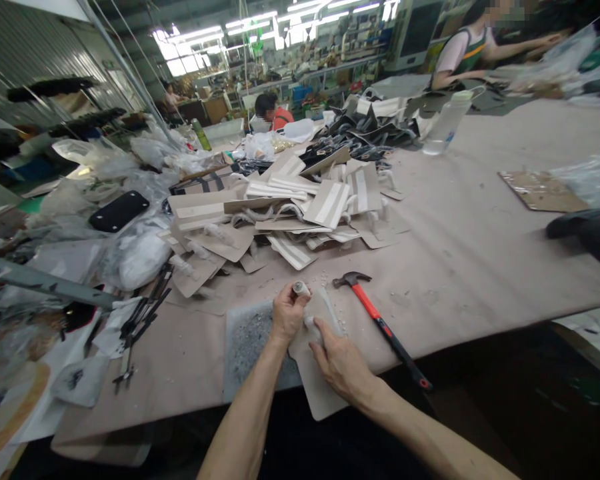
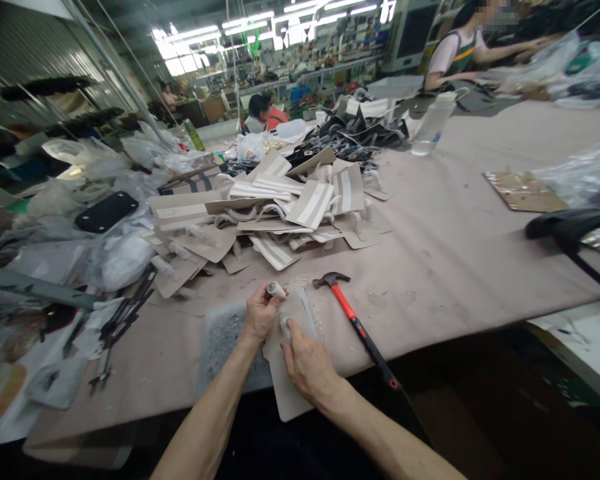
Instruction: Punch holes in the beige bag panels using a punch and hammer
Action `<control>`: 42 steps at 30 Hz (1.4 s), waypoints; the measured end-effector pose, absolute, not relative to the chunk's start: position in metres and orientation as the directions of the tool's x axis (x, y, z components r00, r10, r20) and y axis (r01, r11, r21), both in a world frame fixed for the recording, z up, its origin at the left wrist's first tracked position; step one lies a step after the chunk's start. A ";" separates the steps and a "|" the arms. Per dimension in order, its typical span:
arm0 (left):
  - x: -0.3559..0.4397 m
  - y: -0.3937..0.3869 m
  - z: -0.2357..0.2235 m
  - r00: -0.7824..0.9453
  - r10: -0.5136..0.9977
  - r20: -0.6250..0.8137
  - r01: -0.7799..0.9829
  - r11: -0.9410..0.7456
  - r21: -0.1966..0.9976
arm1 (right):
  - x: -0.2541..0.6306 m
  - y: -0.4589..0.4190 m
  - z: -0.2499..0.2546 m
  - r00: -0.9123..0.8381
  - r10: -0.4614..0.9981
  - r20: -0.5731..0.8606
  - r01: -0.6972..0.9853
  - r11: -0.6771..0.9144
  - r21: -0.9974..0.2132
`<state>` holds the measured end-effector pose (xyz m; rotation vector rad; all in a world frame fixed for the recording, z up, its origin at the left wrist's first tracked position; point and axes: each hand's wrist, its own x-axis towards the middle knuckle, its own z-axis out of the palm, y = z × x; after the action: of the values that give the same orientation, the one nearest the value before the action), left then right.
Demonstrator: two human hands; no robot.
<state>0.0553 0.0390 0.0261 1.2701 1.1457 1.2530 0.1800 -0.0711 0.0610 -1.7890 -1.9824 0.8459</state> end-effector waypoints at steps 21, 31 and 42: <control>0.036 0.025 0.002 0.031 0.998 0.061 0.071 -0.063 0.995 | 0.293 -0.066 0.032 0.193 0.969 0.155 0.904 -0.114 -0.413; 0.040 0.028 0.004 0.010 1.000 0.024 0.020 -0.025 1.000 | 0.307 -0.079 0.007 0.167 0.985 -0.032 0.944 -0.169 -0.285; 0.042 0.018 0.013 0.108 0.964 0.241 0.378 -0.264 0.887 | 0.299 -0.051 0.027 -0.001 0.799 -0.602 0.121 -0.597 -0.793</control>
<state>0.0417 0.0178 0.0130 1.7328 1.3173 1.1394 0.2993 -0.0514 0.0274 -1.7464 -0.9494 1.6465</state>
